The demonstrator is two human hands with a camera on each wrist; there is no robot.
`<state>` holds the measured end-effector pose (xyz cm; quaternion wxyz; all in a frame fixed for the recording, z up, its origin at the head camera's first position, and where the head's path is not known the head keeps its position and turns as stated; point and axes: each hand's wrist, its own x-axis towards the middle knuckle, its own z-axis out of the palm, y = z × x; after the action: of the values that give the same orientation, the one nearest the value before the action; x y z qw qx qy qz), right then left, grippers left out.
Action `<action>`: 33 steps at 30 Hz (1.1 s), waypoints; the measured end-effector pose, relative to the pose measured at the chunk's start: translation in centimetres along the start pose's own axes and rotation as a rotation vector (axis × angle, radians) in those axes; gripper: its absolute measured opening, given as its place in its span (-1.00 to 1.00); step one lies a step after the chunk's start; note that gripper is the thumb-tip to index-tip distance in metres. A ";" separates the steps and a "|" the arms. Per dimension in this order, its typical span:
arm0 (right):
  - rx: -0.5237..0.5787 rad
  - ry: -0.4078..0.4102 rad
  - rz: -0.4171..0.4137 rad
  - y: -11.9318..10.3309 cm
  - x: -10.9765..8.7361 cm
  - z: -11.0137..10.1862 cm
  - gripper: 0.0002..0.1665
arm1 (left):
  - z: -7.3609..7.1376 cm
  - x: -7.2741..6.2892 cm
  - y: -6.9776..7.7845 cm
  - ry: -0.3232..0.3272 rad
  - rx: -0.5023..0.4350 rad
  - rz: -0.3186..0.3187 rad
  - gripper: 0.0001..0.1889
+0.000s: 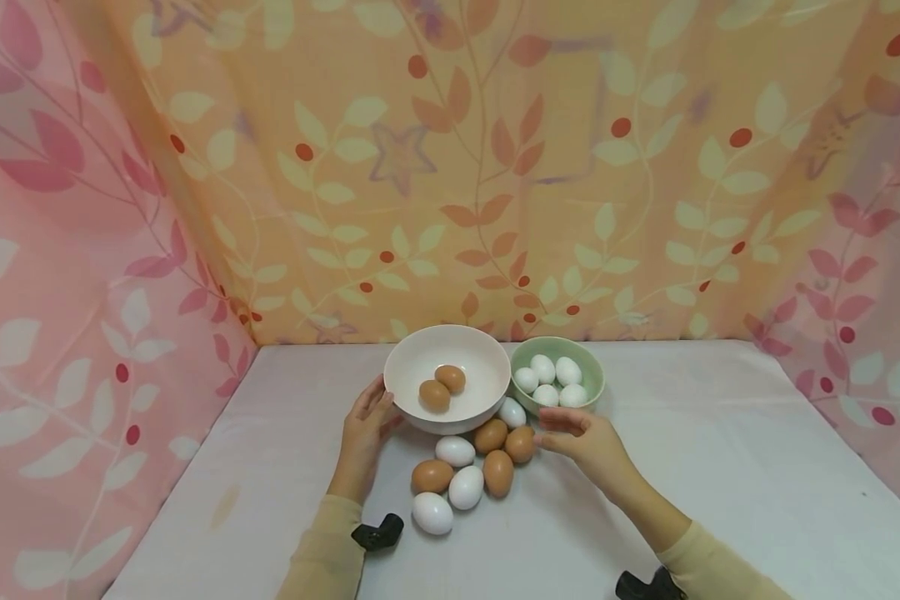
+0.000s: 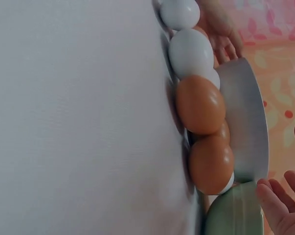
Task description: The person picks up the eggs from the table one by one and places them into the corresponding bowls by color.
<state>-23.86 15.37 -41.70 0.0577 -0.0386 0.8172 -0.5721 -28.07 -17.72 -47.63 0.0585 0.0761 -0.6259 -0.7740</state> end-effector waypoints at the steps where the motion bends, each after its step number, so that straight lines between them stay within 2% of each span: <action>1: -0.008 0.002 0.005 0.0 -0.1 0.1 -0.41 | 0.0 0.0 0.0 0.001 -0.001 -0.001 -0.44; 15: -0.001 0.047 0.088 1.7 -0.2 1.1 -0.38 | -0.1 -0.1 0.1 0.009 0.003 -0.013 -0.44; 25: -0.001 0.040 0.084 2.0 -0.1 1.8 -0.35 | -0.1 -0.1 0.1 0.005 0.011 -0.008 -0.43; 33: -0.046 0.062 0.078 2.6 0.4 2.0 -0.33 | 0.0 -0.1 0.0 0.011 0.010 -0.015 -0.43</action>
<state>-23.99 14.39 -44.86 0.0536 0.0096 0.8324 -0.5516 -27.98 -17.70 -47.60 0.0559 0.0853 -0.6287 -0.7709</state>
